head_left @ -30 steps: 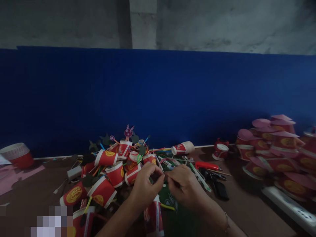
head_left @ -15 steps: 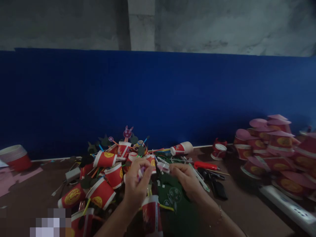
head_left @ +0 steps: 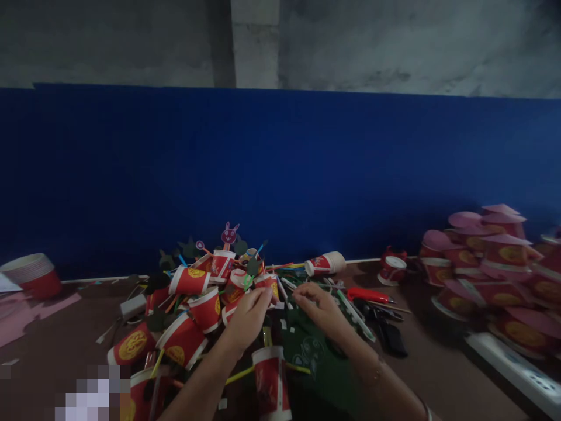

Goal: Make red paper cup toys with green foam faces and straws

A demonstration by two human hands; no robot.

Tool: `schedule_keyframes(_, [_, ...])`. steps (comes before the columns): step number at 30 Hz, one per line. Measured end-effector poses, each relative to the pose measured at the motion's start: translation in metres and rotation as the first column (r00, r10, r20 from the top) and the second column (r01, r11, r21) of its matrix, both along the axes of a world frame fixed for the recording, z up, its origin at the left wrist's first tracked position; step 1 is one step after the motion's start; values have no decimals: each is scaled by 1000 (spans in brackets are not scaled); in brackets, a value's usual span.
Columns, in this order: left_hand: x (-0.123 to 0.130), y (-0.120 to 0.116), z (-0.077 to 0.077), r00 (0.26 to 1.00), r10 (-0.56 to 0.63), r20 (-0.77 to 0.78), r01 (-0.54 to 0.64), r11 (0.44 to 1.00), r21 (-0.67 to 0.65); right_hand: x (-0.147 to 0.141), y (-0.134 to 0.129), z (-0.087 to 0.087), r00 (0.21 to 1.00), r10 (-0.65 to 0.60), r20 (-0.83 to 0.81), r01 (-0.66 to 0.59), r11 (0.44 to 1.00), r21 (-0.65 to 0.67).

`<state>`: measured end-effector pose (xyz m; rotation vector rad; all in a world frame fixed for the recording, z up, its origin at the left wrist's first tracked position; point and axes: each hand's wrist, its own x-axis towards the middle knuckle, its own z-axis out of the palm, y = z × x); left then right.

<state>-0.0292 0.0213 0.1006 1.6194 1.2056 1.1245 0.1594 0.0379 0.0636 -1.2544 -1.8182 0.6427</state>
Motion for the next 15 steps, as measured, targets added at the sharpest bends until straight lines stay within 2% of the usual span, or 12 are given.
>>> schedule_keyframes(3, [2, -2, -1, 1000, -26, 5, 26, 999, -35, -15, -11, 7, 949, 102, -297, -134, 987, -87])
schedule_keyframes(5, [3, -3, -2, 999, -43, 1, 43, 998, -46, -20, -16, 9, 930, 103, -354, -139, 987, -78])
schedule_keyframes(9, [5, -4, -1, 997, -62, -36, 61, 998, -30, -23, -21, 10, 960, 107, -260, -110, 994, 3])
schedule_keyframes(13, [3, -2, -6, 994, -72, -77, 74, 997, 21, -27, -25, 9, 985, 76, -152, -41, 975, 218])
schedule_keyframes(15, [-2, 0, -11, 991, -29, -128, 34, 999, 38, -30, -27, 6, 993, 51, -107, -14, 947, 320])
